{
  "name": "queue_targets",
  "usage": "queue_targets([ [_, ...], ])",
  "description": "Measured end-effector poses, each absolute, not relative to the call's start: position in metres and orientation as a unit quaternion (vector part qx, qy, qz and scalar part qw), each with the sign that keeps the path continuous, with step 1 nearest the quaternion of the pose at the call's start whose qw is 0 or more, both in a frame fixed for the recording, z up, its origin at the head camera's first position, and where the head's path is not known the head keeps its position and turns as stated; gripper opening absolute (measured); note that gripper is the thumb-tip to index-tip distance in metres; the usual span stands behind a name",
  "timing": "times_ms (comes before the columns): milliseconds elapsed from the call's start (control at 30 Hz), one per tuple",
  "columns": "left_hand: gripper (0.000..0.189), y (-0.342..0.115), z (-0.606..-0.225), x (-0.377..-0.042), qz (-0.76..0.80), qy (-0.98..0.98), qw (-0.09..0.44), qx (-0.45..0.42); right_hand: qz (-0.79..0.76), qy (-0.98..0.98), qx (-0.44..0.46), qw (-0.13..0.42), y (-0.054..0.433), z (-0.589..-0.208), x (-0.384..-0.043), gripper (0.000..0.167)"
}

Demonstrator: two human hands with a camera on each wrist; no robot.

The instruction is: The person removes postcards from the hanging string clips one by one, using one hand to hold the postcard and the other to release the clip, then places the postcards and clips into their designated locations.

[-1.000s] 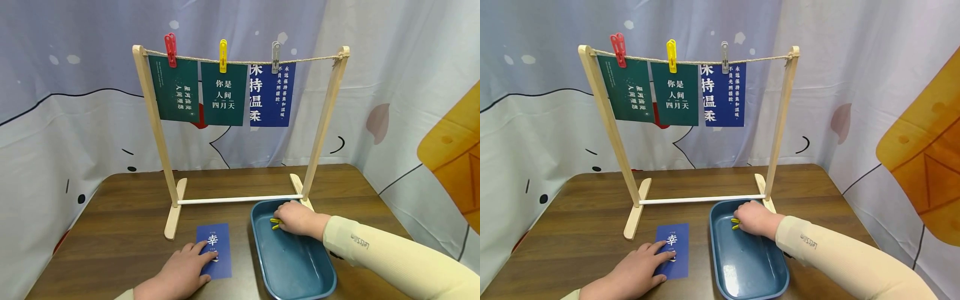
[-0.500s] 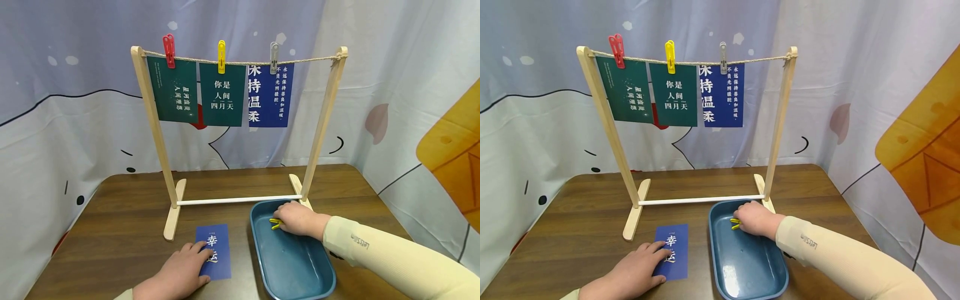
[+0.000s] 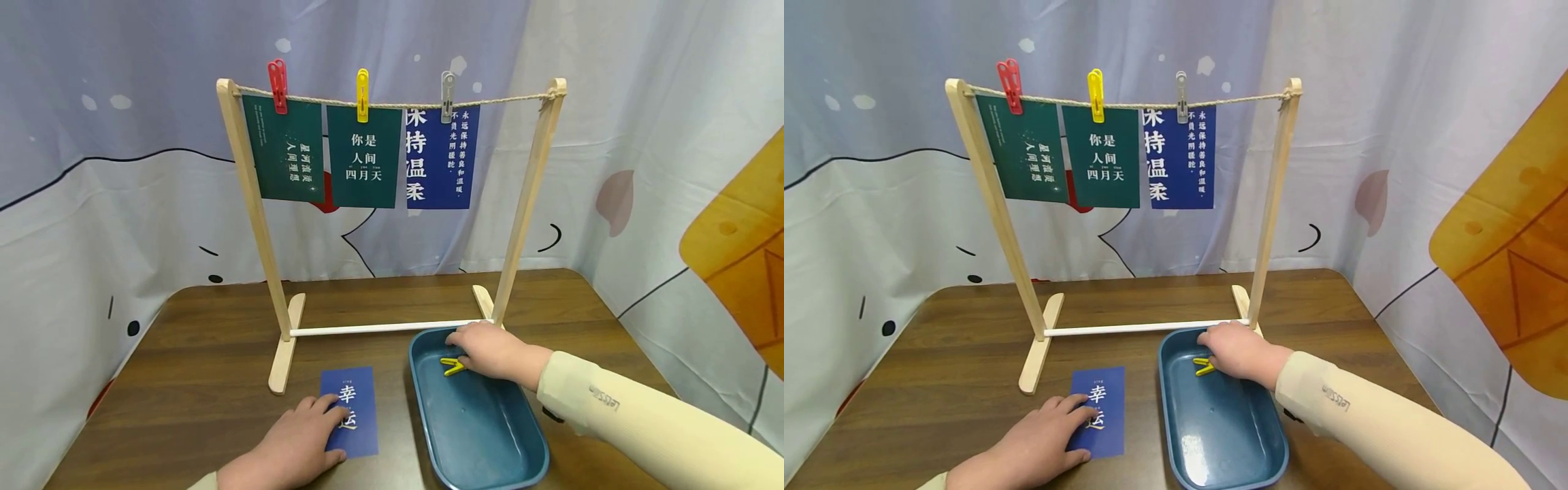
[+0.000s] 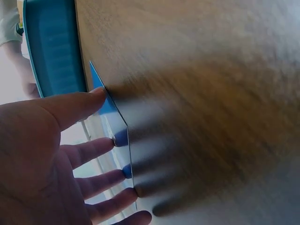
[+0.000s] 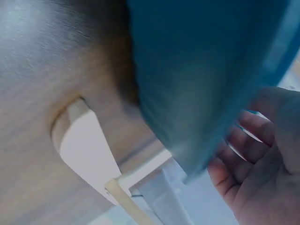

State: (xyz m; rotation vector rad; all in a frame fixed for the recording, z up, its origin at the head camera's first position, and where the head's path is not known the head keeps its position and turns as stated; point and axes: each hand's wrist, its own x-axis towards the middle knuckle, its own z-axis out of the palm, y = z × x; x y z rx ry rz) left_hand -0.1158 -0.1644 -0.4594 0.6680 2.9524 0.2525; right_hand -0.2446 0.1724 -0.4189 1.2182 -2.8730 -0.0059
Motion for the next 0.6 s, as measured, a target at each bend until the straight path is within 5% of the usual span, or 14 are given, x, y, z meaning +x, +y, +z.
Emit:
queue_targets([
  [167,0.052,-0.165,-0.457,-0.118,0.087,0.969,0.043,0.226,0.032,-0.925,0.378,0.038,0.176,-0.397,-0.24,0.03],
  [367,0.042,-0.165,-0.452,-0.126,0.094,0.972,0.045,0.209,0.065,-0.912,0.383,0.133,0.183,-0.376,-0.24,0.024],
  [600,0.024,-0.154,-0.431,-0.151,0.161,0.977,-0.059,0.128,0.137,-0.898,0.362,0.209,0.188,-0.339,-0.245,0.016],
])
